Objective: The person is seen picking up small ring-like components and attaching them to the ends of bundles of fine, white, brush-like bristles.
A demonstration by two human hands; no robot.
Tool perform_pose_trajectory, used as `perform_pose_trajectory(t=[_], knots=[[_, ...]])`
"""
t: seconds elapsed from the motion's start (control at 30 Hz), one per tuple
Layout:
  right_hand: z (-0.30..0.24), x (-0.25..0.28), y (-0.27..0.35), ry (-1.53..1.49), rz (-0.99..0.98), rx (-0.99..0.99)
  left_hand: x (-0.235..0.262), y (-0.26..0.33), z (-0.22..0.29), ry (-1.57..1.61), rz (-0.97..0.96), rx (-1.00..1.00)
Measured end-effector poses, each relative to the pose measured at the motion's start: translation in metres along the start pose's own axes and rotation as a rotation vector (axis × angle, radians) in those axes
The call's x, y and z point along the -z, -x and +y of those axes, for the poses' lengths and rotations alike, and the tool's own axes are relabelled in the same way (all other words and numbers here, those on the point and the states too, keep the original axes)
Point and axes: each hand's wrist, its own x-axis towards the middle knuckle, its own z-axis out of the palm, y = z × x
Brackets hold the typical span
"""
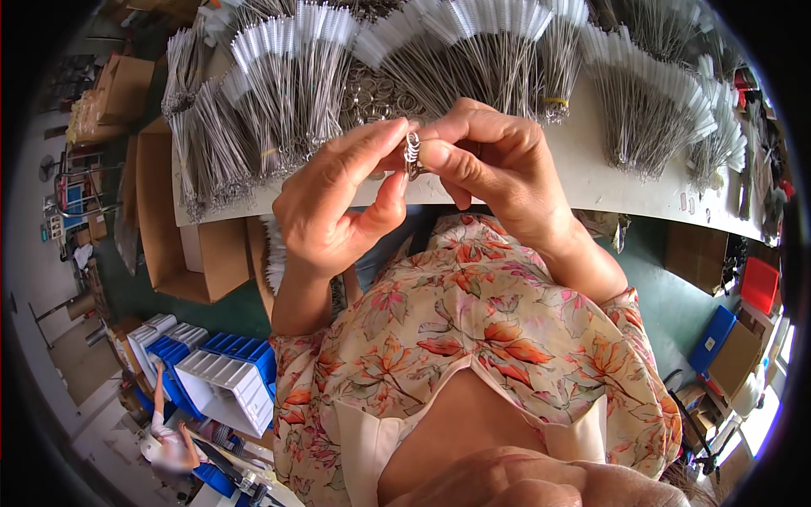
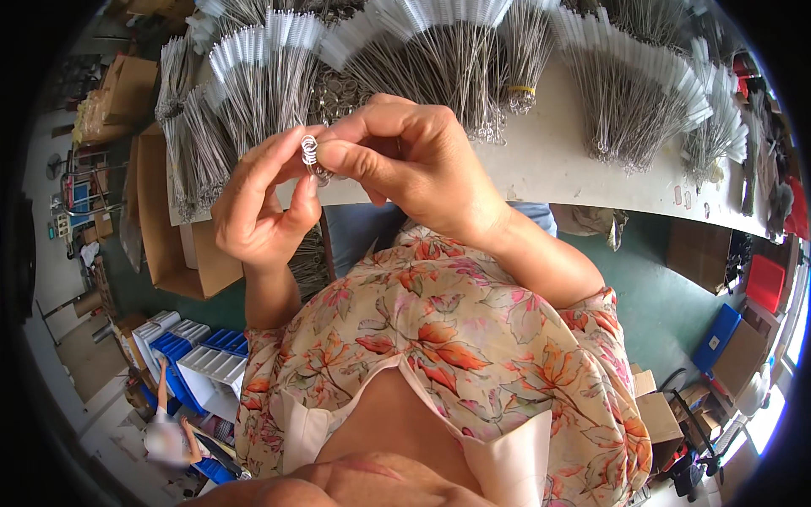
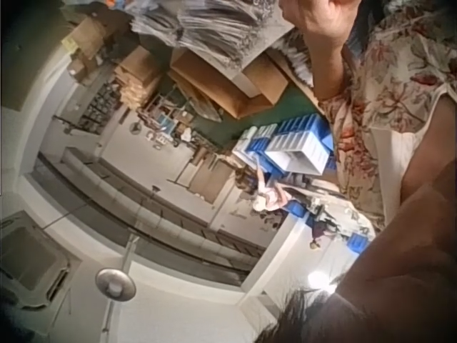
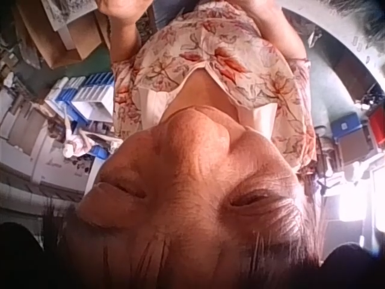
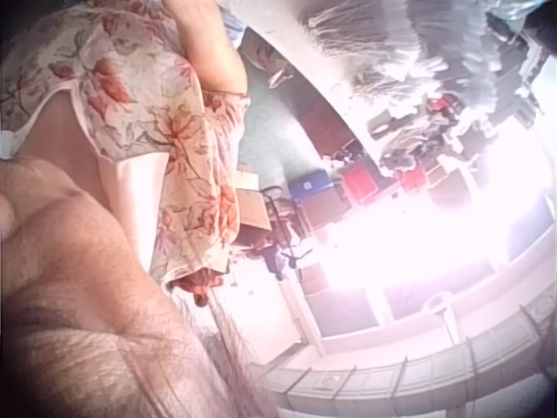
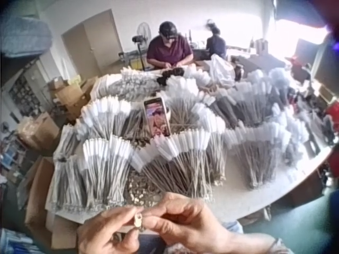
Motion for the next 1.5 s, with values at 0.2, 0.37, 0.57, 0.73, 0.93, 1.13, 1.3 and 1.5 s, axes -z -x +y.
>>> perform_pose_trajectory(t=[0.2, 0.37, 0.57, 0.73, 0.93, 1.13, 1.3, 1.5], knots=[[-0.002, 0.003, -0.002, -0.017, -0.030, -0.007, 0.001, -0.003, -0.005, 0.069, -0.015, 0.006], [-0.011, 0.009, -0.005, 0.078, -0.078, -0.030, 0.010, -0.018, -0.009, 0.148, -0.146, 0.003], [-0.013, 0.010, 0.000, 0.057, -0.069, -0.042, 0.013, -0.024, -0.005, 0.270, -0.226, 0.114], [-0.008, 0.014, 0.003, -0.132, -0.105, -0.156, 0.001, -0.013, 0.006, 0.373, -0.102, 0.266], [-0.009, 0.024, 0.004, 0.234, -0.075, 0.097, -0.008, -0.017, 0.001, 0.371, -0.020, 0.238], [-0.006, 0.016, 0.003, 0.095, -0.007, 0.068, -0.004, -0.020, -0.001, 0.192, -0.083, 0.093], [-0.004, 0.014, 0.000, 0.071, -0.049, 0.041, -0.004, -0.016, -0.003, 0.150, -0.100, 0.107], [-0.029, 0.023, 0.006, 0.124, -0.137, 0.018, 0.002, -0.034, 0.011, 0.117, -0.137, -0.035]])
